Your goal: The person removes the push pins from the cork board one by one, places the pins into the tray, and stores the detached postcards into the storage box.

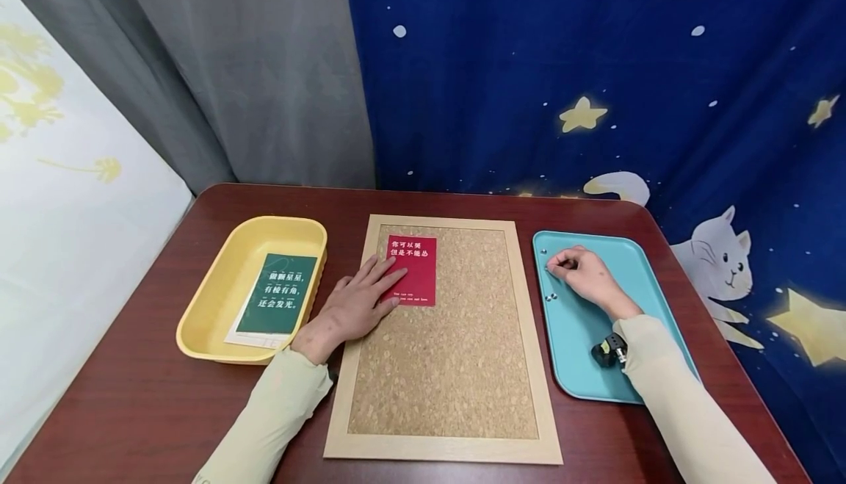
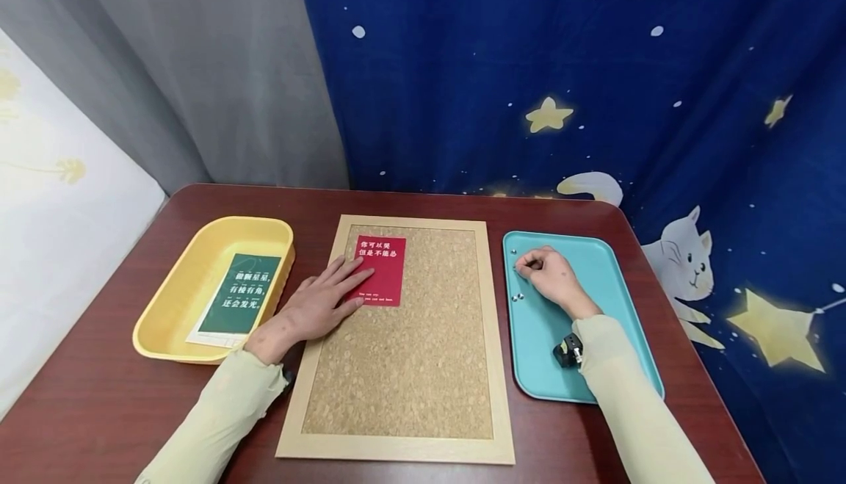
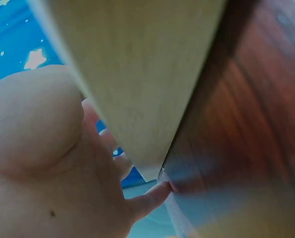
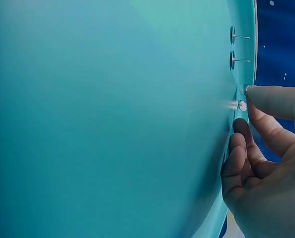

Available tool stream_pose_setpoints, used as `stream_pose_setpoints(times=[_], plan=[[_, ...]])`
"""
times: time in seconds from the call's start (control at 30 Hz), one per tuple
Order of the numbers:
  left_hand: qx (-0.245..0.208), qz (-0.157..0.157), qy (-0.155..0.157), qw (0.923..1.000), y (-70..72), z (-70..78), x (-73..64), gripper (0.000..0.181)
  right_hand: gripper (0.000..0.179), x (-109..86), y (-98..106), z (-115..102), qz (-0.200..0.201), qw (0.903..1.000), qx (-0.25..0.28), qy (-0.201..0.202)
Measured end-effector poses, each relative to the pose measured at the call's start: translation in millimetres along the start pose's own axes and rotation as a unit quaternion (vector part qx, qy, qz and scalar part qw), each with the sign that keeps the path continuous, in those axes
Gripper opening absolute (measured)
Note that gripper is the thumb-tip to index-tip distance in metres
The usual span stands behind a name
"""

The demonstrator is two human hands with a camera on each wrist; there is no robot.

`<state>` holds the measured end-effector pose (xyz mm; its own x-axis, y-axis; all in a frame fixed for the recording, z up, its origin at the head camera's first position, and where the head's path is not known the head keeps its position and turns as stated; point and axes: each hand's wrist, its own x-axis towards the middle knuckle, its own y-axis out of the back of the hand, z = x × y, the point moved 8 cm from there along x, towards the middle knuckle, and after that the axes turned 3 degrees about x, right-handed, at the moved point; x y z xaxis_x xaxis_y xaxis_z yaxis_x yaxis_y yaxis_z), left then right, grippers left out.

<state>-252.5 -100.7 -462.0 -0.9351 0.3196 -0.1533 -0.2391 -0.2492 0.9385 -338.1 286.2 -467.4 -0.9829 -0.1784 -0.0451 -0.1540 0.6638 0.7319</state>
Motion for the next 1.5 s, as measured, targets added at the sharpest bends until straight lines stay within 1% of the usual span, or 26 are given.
stream_pose_setpoints(times=[0.23, 0.47, 0.63, 0.77, 0.9, 1.17, 1.33, 1.5], plan=[[-0.009, 0.004, -0.003, 0.9999, -2.9, -1.5, 1.0, 0.063, 0.016, 1.1, -0.6, 0.8, -0.001, 1.0000, -0.002, 0.003], [-0.004, 0.001, 0.001, 1.0000, -2.5, -1.6, 1.4, 0.063, 0.014, 1.7, 0.0, 0.5, 0.005, 1.0000, -0.002, 0.008], [-0.012, -0.006, 0.003, 0.9999, -4.7, -1.9, 2.1, 0.064, 0.016, 1.7, 0.9, 1.0, 0.006, 1.0000, -0.001, 0.000], [-0.009, -0.008, 0.006, 0.9999, -6.6, -4.2, 3.5, 0.065, 0.018, 2.8, 3.9, -1.7, 0.012, 0.9999, 0.002, 0.000], [-0.004, -0.003, 0.003, 1.0000, -4.5, -3.6, 3.6, 0.064, 0.020, 3.5, 6.9, -6.1, 0.020, 0.9998, 0.002, 0.003], [0.001, -0.006, 0.004, 1.0000, -0.5, 0.3, 0.2, 0.063, 0.021, 4.0, 7.5, -24.6, 0.027, 0.9994, -0.009, 0.022], [0.002, -0.005, 0.005, 1.0000, -0.1, 0.3, 0.3, 0.063, 0.021, 6.0, 2.3, -37.9, 0.018, 0.9994, -0.005, 0.031], [0.000, -0.006, 0.006, 1.0000, -0.5, -0.7, 0.8, 0.064, 0.025, 8.2, -6.6, -52.1, 0.000, 0.9982, -0.029, 0.052]])
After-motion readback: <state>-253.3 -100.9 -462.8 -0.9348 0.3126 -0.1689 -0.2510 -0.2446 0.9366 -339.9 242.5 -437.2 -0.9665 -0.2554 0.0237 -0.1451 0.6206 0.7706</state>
